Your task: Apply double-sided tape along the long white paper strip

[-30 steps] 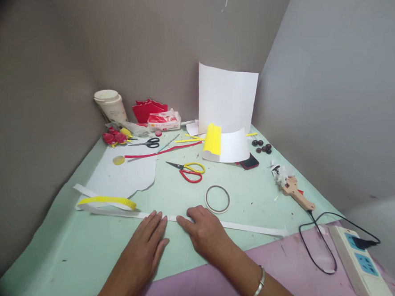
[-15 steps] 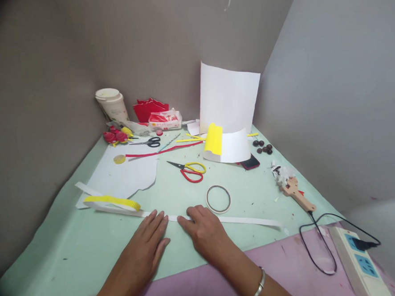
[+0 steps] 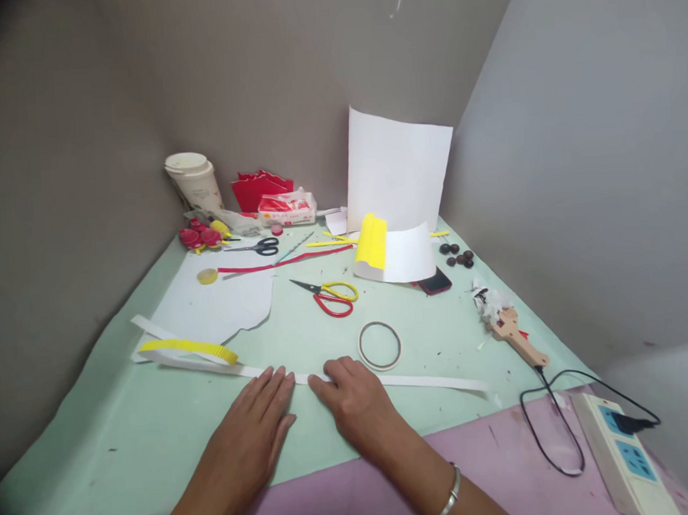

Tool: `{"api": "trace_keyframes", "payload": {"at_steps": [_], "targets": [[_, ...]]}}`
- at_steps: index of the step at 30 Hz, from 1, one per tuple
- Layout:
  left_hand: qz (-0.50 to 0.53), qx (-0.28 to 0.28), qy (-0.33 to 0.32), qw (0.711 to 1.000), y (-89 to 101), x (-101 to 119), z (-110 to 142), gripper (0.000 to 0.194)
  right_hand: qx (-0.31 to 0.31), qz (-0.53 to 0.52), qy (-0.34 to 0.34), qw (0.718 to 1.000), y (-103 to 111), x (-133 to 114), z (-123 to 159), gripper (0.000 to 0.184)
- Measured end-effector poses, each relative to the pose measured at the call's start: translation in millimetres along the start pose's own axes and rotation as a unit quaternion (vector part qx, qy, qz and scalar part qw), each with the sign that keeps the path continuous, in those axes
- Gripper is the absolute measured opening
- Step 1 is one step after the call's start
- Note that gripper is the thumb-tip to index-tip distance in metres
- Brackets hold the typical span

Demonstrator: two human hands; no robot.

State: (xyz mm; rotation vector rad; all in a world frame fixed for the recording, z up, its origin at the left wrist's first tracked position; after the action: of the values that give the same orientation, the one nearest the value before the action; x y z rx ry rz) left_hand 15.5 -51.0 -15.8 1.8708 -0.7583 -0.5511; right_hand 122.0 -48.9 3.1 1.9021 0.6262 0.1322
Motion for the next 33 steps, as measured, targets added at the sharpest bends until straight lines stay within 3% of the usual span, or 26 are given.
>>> {"api": "trace_keyframes", "payload": {"at_steps": [12,23,33], "targets": [[0.013,0.018,0.004,1.000,4.6,1,-1,0.040,0.016,0.010,0.004,1.000,5,-3,-2,0.030],[0.001,0.003,-0.034,0.999,7.0,8,-6,0.040,-0.029,0.004,0.016,0.999,1,-10,-5,0.029],[0.011,-0.004,-0.010,1.000,3.2,5,-4,0.040,-0.037,0.019,0.012,0.999,-3,-11,-4,0.032]]}}
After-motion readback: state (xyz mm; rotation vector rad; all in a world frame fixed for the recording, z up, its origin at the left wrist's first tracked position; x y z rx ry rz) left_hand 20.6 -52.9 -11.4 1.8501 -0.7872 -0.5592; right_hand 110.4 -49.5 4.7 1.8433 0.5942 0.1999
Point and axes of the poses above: each hand's wrist, its own z-axis away from the middle knuckle, its own y-axis out of the back of the hand, x = y × z, the point moved 10 cm from there along -z, towards the middle knuckle, and after that the axes turned 4 degrees about -y, right-handed, at the moved point
